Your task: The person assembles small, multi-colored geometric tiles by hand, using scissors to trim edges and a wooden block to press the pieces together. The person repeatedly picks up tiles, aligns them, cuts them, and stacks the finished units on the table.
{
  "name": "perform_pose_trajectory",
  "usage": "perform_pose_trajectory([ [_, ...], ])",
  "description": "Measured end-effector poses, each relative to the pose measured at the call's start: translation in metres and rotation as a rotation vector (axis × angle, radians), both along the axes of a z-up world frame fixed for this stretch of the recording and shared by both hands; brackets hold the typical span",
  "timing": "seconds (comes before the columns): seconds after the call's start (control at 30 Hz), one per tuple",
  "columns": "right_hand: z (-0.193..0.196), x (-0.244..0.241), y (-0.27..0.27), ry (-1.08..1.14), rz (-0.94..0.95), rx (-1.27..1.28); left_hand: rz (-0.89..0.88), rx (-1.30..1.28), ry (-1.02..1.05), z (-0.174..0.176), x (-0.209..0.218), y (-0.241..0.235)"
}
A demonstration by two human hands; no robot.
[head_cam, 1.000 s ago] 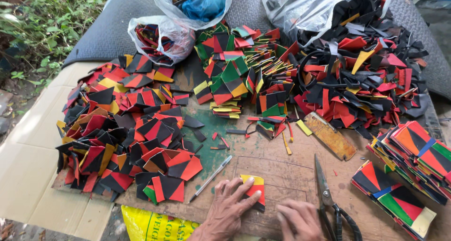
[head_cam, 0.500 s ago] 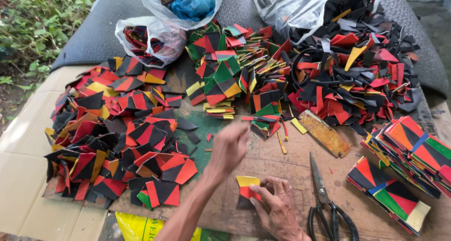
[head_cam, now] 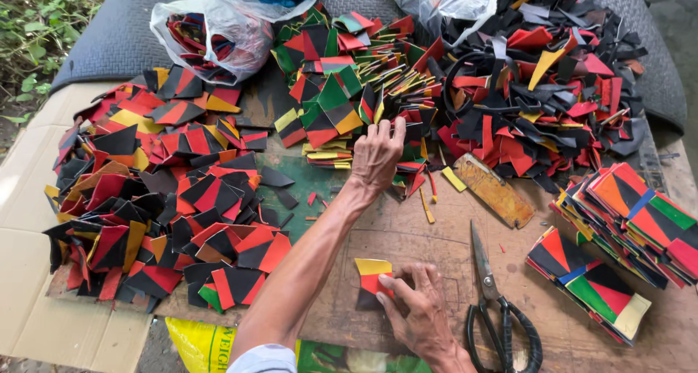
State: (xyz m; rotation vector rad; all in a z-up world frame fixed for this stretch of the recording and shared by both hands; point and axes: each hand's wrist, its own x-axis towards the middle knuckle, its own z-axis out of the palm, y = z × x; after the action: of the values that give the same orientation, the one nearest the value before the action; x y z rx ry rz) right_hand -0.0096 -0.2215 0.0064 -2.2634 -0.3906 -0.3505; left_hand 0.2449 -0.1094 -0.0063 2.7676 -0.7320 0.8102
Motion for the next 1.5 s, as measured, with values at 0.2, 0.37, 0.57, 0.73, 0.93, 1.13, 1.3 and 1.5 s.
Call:
perform_pose_trajectory([
  [0.2, 0.004, -0.001, -0.001, -0.011, 0.011, -0.007, 0.023, 0.004, 0.021, 0.001, -0.001, -0.001],
  [0.37, 0.001, -0.001, 0.000, 0.000, 0.011, 0.003, -0.050, -0.164, 0.064, 0.017, -0.007, 0.005],
  [0.57, -0.001, -0.004, 0.000, 0.017, -0.001, -0.013, -0.020, -0.951, 0.386, 0.055, -0.026, 0.033],
  [0.73, 0.006, -0.001, 0.001, 0.017, 0.000, -0.009, -0.020, -1.454, 0.867, 0.056, -0.101, 0.064],
  [0.93, 0.016, -0.016, -0.009, 0.363, -0.216, 0.772, 0.001, -1.544, 1.136, 0.033, -0.203, 0.053],
  [1.13, 0.007, -0.019, -0.047, 0.479, -0.262, 0.864, -0.066, -1.085, 0.951, 0.033, -0.251, 0.036],
  [1.3, 0.009, -0.028, -0.058, 0.599, -0.206, 0.455, -0.180, -0.498, 0.555, 0.032, -0.251, 0.060],
  [1.5, 0.033, -0.048, -0.060, 0.188, -0.123, 0.016, -0.170, -0.383, 0.575, 0.017, -0.255, 0.064],
])
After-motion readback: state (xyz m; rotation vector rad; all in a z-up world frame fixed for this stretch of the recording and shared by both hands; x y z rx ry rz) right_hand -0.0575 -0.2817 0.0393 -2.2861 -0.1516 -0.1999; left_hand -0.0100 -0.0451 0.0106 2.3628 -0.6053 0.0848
